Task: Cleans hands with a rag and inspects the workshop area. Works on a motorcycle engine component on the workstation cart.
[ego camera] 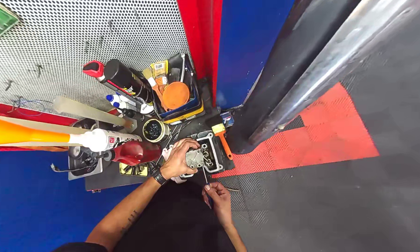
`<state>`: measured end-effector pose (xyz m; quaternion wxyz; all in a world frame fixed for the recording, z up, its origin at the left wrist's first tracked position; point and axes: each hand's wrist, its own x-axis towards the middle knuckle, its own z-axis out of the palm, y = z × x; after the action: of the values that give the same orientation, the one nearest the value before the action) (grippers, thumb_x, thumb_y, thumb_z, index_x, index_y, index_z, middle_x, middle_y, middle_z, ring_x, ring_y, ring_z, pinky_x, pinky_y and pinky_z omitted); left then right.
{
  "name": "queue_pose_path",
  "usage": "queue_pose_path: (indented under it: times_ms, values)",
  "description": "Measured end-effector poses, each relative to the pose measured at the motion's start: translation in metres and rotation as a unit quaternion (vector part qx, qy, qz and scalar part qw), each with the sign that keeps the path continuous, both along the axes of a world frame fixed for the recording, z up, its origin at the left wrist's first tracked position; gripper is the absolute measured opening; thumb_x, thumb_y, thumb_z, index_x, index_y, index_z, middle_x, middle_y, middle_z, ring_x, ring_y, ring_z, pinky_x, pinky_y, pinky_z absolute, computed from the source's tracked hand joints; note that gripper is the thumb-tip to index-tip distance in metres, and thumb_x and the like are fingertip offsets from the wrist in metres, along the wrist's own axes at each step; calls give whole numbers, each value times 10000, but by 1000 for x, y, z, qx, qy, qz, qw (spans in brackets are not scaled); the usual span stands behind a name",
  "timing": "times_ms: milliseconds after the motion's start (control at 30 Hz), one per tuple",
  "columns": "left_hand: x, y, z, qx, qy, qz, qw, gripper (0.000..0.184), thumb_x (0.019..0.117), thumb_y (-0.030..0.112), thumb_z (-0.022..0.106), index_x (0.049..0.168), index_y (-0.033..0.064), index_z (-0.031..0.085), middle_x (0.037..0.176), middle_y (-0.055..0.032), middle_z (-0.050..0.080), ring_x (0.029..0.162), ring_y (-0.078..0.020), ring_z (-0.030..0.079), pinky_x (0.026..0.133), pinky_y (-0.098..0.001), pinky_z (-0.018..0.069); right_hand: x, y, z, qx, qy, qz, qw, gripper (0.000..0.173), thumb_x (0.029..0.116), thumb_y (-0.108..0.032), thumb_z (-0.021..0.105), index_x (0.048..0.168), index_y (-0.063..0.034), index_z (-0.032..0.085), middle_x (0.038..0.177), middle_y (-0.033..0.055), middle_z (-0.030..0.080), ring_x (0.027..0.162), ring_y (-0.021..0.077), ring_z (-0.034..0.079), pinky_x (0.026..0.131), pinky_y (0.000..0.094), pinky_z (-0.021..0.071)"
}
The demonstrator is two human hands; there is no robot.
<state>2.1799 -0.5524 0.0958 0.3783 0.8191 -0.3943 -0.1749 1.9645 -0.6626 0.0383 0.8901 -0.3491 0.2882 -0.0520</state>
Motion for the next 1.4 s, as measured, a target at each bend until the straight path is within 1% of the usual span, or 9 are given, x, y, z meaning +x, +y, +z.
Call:
queue_pose_path:
  times_ms: [200,433,633,833,1033,1167,1400]
  values:
    - [1,1,1,1,0,-5,1000,745,556,272,954,1190,76,613,1331,-95,639,1371,-258,507,1202,-501,350,1,3,3,-14,-16,-21,1000,71,931,-80,706,914,-16,679,686,93,687,479,97,586,427,226,491]
    - [-1,1,2,7,4,2,1000,745,558,262,954,1195,82,611,1338,-87,635,1360,-250,513,1193,-499,354,3,4,5,-24,3,-23,999,70,916,-70,718,898,-23,669,674,85,684,471,96,582,425,223,489]
    - [0,1,1,-4,9,4,1000,759,548,253,960,1197,72,610,1331,-95,637,1355,-255,520,1195,-497,363,3,5,7,-82,9,-32,996,86,906,-85,739,903,-26,677,675,76,688,476,101,587,438,229,502]
    - [0,1,2,1,11,4,1000,766,545,259,962,1197,70,609,1333,-96,636,1362,-254,514,1198,-491,359,1,3,3,-27,-20,-10,999,106,969,-113,667,903,-30,672,672,83,688,459,80,571,408,203,462]
    - [0,1,2,0,9,2,1000,759,553,261,961,1197,72,608,1331,-98,637,1360,-259,515,1193,-495,362,0,1,-2,8,-49,25,998,226,1030,-196,579,938,-28,699,674,72,678,470,67,563,412,198,453]
    - [-1,1,3,-3,15,7,1000,741,561,260,953,1191,63,614,1327,-103,640,1358,-263,517,1195,-507,357,1,-1,1,12,-40,39,998,244,1034,-217,567,940,-33,696,687,68,680,472,64,553,415,199,448]
    - [0,1,2,-3,8,2,1000,746,562,262,953,1194,66,609,1323,-100,642,1357,-258,518,1196,-499,357,0,-1,-2,36,-51,48,997,280,1052,-235,545,952,-25,700,692,70,680,476,58,553,423,191,446]
